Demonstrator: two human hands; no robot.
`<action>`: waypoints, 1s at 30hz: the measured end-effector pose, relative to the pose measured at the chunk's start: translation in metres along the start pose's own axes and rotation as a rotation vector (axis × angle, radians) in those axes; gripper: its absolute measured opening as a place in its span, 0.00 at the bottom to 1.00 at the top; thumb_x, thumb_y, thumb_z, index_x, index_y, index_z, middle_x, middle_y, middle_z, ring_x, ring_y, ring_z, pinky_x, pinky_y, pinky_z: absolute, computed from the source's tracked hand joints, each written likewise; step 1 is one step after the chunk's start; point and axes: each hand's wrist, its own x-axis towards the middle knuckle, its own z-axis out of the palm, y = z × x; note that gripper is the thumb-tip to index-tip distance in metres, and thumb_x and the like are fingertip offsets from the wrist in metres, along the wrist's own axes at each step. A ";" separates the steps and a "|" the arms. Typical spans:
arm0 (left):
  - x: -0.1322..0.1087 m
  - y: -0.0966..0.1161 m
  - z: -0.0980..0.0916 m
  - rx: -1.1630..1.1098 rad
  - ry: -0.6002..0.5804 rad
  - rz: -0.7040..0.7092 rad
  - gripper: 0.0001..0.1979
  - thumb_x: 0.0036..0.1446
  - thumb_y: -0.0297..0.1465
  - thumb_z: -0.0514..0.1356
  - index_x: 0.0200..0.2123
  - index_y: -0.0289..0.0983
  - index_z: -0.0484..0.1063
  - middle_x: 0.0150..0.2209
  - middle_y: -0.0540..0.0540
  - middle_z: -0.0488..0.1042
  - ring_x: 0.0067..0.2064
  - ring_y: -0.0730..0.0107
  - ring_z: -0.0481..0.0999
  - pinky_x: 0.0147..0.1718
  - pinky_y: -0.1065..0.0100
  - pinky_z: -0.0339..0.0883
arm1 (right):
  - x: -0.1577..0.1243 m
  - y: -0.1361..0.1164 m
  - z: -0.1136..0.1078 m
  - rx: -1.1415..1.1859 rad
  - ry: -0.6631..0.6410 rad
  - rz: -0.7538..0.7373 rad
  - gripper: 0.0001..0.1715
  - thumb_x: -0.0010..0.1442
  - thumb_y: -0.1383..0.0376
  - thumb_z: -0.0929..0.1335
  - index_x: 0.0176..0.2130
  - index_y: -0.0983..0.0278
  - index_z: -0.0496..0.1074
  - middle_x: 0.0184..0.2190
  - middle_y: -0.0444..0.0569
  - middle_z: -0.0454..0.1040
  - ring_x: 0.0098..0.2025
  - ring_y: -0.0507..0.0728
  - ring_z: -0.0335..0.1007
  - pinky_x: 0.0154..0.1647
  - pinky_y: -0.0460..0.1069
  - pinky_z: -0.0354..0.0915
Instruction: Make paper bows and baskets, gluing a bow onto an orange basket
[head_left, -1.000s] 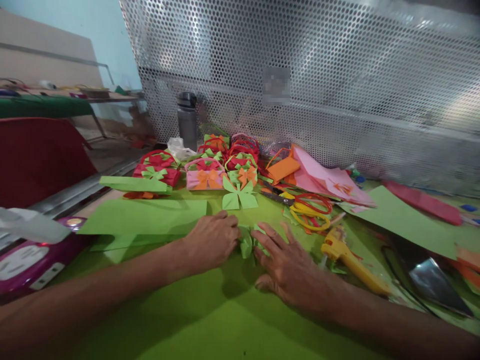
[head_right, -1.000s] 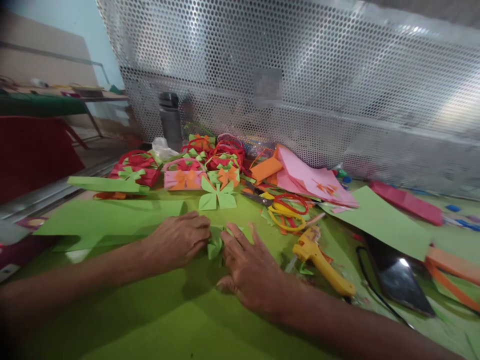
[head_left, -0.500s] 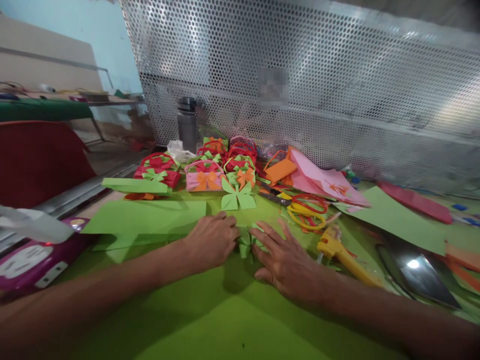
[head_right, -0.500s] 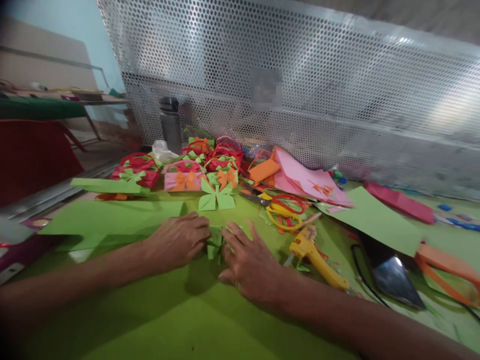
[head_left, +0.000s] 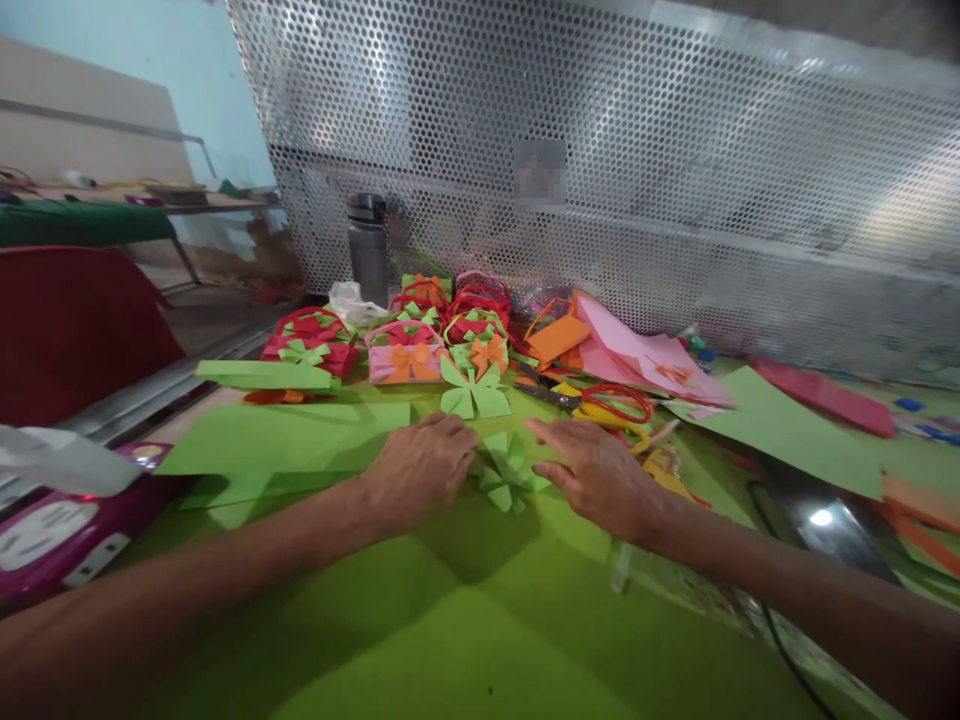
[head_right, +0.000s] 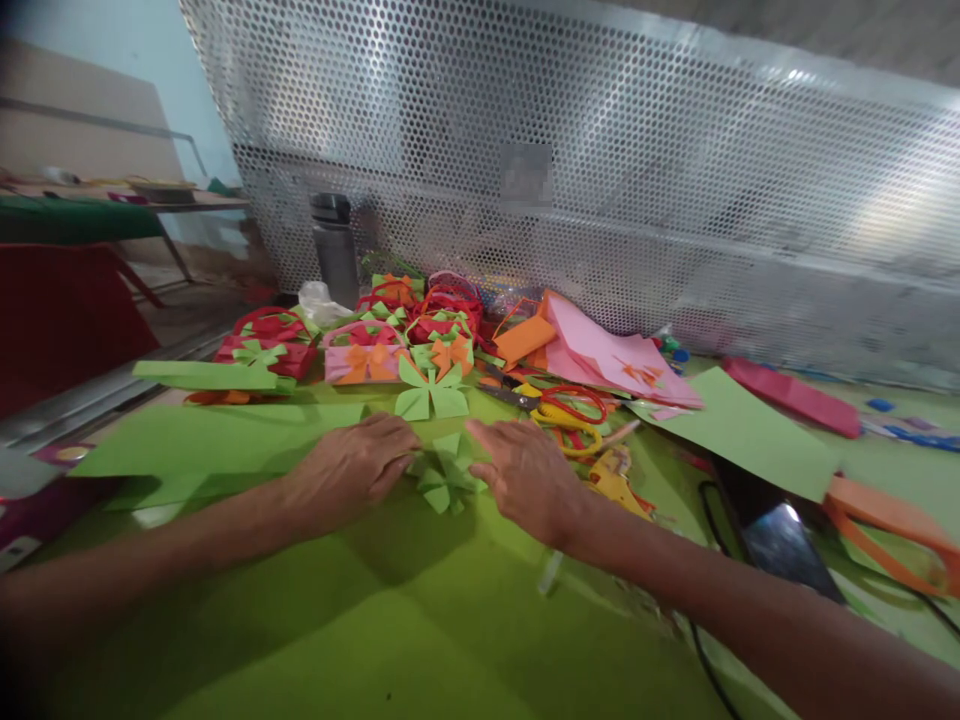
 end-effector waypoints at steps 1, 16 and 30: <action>0.000 0.000 0.001 -0.008 0.012 0.001 0.12 0.62 0.24 0.48 0.41 0.33 0.71 0.39 0.40 0.74 0.42 0.58 0.72 0.36 0.63 0.67 | 0.000 -0.001 -0.001 0.019 -0.047 0.056 0.29 0.59 0.66 0.65 0.59 0.68 0.62 0.46 0.57 0.76 0.44 0.62 0.72 0.45 0.57 0.66; -0.010 0.014 -0.006 -0.381 -0.109 0.101 0.10 0.60 0.27 0.53 0.40 0.36 0.74 0.34 0.47 0.77 0.33 0.69 0.75 0.33 0.70 0.68 | 0.020 0.020 0.007 0.014 -0.048 0.114 0.39 0.50 0.79 0.62 0.62 0.67 0.58 0.56 0.57 0.69 0.52 0.61 0.69 0.50 0.53 0.64; -0.010 0.008 0.024 -0.169 0.093 0.257 0.14 0.59 0.27 0.54 0.49 0.35 0.70 0.54 0.37 0.67 0.54 0.52 0.67 0.48 0.51 0.67 | -0.004 0.055 -0.030 0.011 0.023 0.250 0.11 0.59 0.65 0.64 0.41 0.64 0.73 0.34 0.48 0.77 0.36 0.57 0.72 0.35 0.48 0.61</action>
